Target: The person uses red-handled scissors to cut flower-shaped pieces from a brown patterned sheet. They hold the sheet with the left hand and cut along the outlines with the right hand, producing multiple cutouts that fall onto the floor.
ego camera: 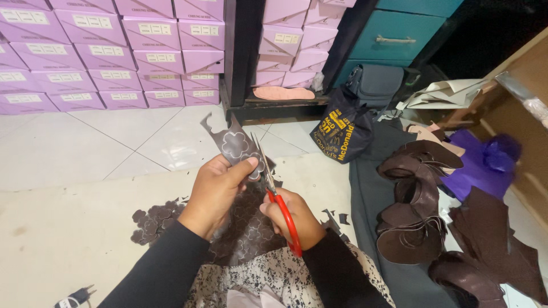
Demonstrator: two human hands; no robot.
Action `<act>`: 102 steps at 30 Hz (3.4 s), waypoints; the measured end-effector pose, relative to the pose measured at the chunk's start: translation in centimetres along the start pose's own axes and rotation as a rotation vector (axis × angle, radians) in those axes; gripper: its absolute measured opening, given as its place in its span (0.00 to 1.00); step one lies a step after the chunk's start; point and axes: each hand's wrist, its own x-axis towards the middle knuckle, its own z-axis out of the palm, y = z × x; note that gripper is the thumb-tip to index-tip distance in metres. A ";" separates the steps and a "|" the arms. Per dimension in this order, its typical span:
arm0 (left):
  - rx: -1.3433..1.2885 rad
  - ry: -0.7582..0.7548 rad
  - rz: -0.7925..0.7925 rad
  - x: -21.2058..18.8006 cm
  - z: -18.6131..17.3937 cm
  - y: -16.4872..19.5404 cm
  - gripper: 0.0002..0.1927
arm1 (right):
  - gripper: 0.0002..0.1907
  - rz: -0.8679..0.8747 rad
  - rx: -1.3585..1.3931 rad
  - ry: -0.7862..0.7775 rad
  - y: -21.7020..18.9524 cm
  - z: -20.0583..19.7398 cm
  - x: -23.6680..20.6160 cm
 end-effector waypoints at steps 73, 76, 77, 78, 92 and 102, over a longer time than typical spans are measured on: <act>0.048 -0.043 0.043 0.2 -0.6 0.1 0.08 | 0.07 -0.014 0.051 -0.118 0.6 -0.9 0.1; 0.073 -0.026 0.033 0.2 -0.6 0.2 0.08 | 0.08 -0.032 0.080 -0.125 0.8 -1.0 0.3; 0.092 -0.017 0.025 0.2 -0.6 0.4 0.09 | 0.08 -0.037 0.091 -0.131 0.7 -1.0 0.3; 0.111 -0.008 0.016 0.1 -0.6 0.5 0.09 | 0.08 -0.027 0.077 -0.129 0.7 -1.1 0.3; 0.219 -0.135 0.033 0.3 -1.7 1.6 0.08 | 0.07 0.035 -0.083 -0.103 -0.2 -1.3 -0.1; 0.293 -0.160 0.065 0.5 -1.7 1.6 0.08 | 0.08 -0.003 -0.050 -0.143 0.5 -2.1 0.0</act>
